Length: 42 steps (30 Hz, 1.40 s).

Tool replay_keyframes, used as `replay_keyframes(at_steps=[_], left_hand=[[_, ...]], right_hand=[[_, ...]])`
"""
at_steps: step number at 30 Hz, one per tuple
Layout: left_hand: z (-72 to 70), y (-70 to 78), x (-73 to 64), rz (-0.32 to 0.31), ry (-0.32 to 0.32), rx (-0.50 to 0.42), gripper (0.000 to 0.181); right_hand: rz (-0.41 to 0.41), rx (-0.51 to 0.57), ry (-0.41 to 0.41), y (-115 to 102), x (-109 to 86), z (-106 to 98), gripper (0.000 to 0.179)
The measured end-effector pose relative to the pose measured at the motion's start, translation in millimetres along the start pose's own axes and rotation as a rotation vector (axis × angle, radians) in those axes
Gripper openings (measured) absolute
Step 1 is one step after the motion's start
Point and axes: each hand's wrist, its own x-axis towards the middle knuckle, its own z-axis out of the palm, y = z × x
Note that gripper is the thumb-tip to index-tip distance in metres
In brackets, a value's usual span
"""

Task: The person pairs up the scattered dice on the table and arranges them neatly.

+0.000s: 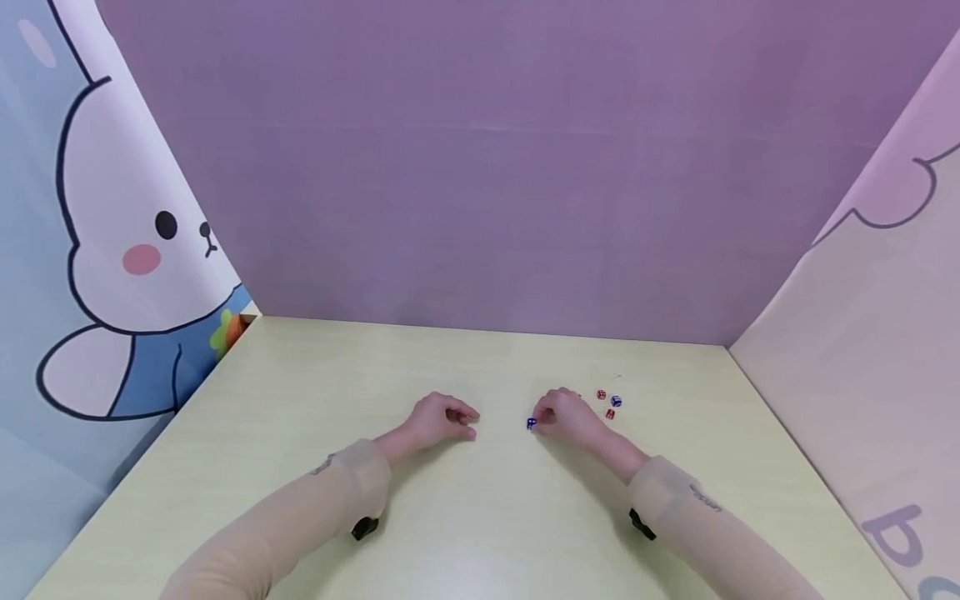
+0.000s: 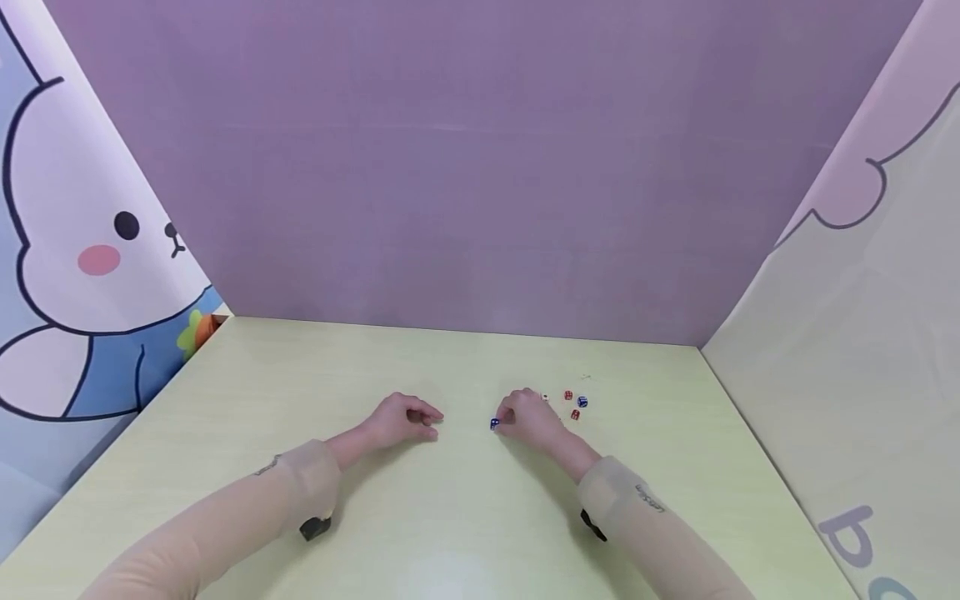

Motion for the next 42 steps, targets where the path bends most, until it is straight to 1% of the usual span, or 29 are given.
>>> replay_keyframes(at_steps=[2, 4, 7, 9, 13, 18, 22, 30, 35, 39, 42], left_hand=[[0.7, 0.7, -0.3, -0.022, 0.004, 0.007, 0.025], [1.0, 0.6, -0.3, -0.048, 0.003, -0.007, 0.025], [1.0, -0.7, 0.0, -0.052, 0.002, -0.029, 0.027], [1.0, -0.9, -0.1, -0.047, -0.001, -0.039, 0.028], [0.9, -0.3, 0.2, -0.050, -0.004, -0.019, 0.028], [0.2, 4.2, 0.6, -0.075, 0.002, 0.010, 0.027], [0.2, 7.4, 0.6, -0.103, -0.003, 0.024, 0.027], [0.0, 7.0, 3.7, -0.138, 0.012, 0.059, 0.024], [0.2, 6.6, 5.0, -0.130, 0.019, 0.056, 0.022], [0.6, 6.8, 5.0, -0.118, 0.035, 0.054, 0.020], [0.7, 7.2, 5.2, -0.127, 0.042, 0.057, 0.018]], right_hand=[[-0.002, 0.027, -0.010, -3.8, 1.8, 2.2, 0.013], [0.006, 0.076, -0.030, -7.2, 3.8, 5.0, 0.013], [0.033, 0.160, -0.063, -11.2, 7.4, 9.3, 0.013], [0.051, 0.199, -0.080, -13.6, 10.1, 12.2, 0.013], [0.052, 0.235, -0.087, -19.5, 15.1, 16.3, 0.013], [0.054, 0.282, -0.091, -27.9, 21.0, 20.7, 0.014], [0.067, 0.293, -0.106, -33.4, 25.8, 24.8, 0.014], [0.075, 0.289, -0.103, -42.7, 33.8, 30.5, 0.012], [0.058, 0.301, -0.101, -48.8, 37.7, 31.6, 0.010], [0.034, 0.293, -0.082, -51.5, 39.8, 33.6, 0.011], [0.027, 0.284, -0.067, -51.7, 41.0, 34.9, 0.011]])
